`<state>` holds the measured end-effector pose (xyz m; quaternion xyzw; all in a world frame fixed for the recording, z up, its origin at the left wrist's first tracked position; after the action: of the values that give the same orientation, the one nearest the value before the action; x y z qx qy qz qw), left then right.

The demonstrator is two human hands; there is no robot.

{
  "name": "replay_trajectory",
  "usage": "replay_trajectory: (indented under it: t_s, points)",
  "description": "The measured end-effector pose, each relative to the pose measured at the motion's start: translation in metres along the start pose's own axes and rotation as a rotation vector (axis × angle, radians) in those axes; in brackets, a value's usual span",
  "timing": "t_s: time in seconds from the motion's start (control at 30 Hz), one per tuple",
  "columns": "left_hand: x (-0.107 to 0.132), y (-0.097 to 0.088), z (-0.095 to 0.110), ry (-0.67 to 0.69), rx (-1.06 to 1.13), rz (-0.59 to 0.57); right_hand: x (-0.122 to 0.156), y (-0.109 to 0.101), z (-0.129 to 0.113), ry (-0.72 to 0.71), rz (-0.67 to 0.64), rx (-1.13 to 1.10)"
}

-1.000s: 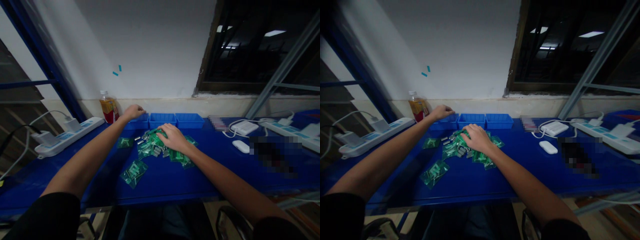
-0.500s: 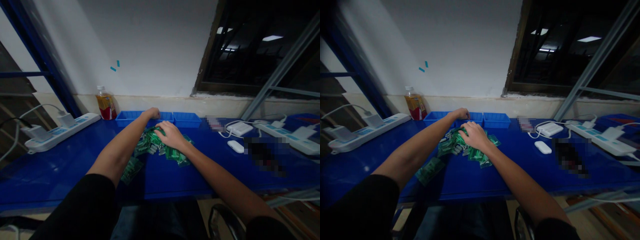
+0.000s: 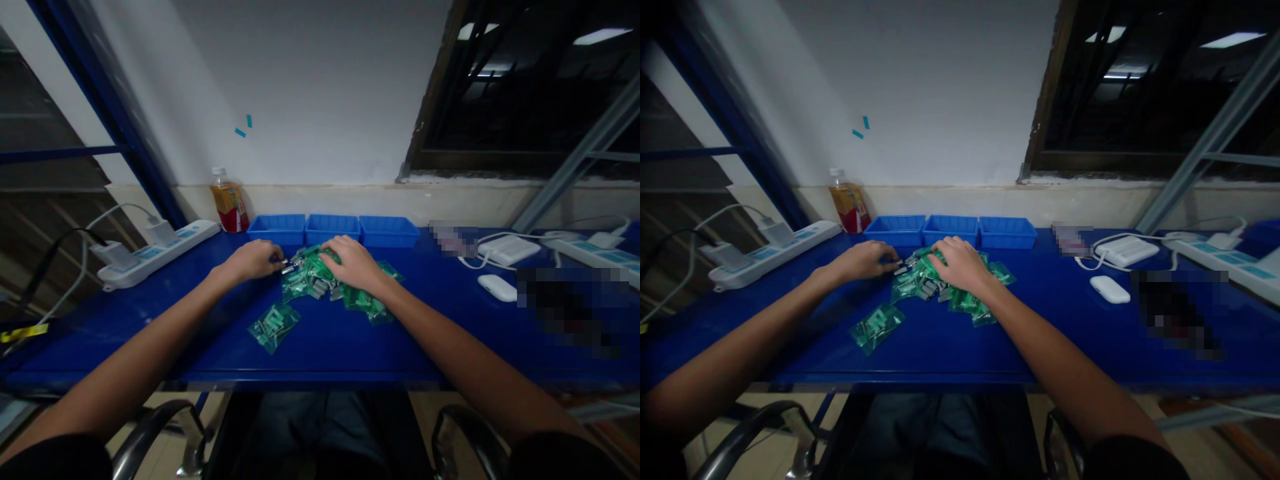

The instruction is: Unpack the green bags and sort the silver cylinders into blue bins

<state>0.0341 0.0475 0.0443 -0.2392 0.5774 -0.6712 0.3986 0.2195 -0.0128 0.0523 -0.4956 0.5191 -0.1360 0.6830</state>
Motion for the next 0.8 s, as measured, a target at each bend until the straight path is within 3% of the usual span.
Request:
replay_trajectory:
  t_s: [0.1,0.23,0.4,0.57,0.67,0.8]
  points:
    - [0.002,0.008,-0.008,-0.011,0.034,0.015,0.000,0.000,-0.002,0.012,-0.002,-0.005]
    - [-0.002,0.002,0.010,0.028,0.153,0.037,0.000,-0.001,-0.007,-0.006,0.015,-0.009]
    - [0.011,0.000,0.047,0.190,0.715,-0.026,0.001,-0.005,-0.025,-0.115,0.044,0.017]
    - [0.016,0.009,0.050,0.172,1.101,0.059,0.001,-0.010,-0.036,-0.134,0.085,0.066]
    - [0.018,0.006,0.050,0.198,1.023,0.129,0.001,-0.011,-0.036,-0.106,0.089,0.050]
    - [0.025,-0.006,0.054,0.229,0.651,0.263,0.000,-0.009,-0.033,-0.062,0.076,-0.010]
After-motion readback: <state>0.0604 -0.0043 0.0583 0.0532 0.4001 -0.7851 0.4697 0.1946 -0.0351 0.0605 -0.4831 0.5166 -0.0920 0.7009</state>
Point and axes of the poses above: each hand's wrist, its own x-axis away from the middle knuckle, its own y-axis out of the palm, z = x × y, the point moved 6 cm from there along -x, towards the middle knuckle, and after that the axes turned 8 degrees about x, right-handed, at the moved point
